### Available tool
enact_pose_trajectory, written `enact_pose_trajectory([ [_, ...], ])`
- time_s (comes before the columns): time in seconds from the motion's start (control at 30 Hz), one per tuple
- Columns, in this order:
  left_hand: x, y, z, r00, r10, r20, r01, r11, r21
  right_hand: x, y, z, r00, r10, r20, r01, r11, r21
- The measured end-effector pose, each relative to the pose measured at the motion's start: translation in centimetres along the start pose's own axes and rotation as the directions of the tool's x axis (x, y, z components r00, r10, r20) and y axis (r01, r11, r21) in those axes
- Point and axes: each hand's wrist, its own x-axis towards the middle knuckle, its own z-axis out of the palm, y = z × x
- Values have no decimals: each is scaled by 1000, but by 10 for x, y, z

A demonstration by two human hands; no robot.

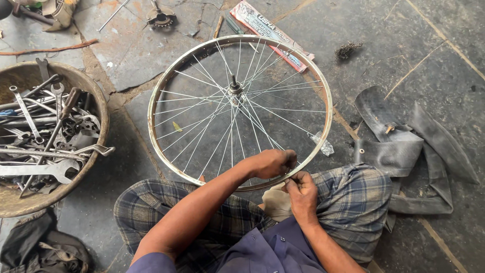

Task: The person sits on the floor and repairs a bicycle wheel by hand. They insert and adjust spokes, connecting the hub to the rim, and tighten the nipples to secure the spokes in place.

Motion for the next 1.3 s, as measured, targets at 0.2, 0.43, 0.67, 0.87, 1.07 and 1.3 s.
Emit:
enact_pose_trajectory([
  [0.2,-5,6,-2,998,-61,-13,61,997,44,0,-1,0,1000,16,-7,-16,1000,18],
  [0.43,-5,8,3,998,-31,-61,38,993,116,1,-3,0,999,38,-12,-37,999,5],
  [0.67,-7,7,-3,999,0,-41,-4,995,-102,1,-2,1,1000,25,-3,-25,999,42],
  [0.87,-5,4,5,997,1,-73,7,994,105,1,-2,-1,998,55,-21,-55,998,17],
  [1.07,-6,-2,0,997,57,-56,-63,992,-112,3,-4,-1,998,57,-12,-57,998,-10],
  [1.3,-7,6,7,994,46,-97,-28,984,177,4,-6,1,997,81,-12,-81,997,19],
])
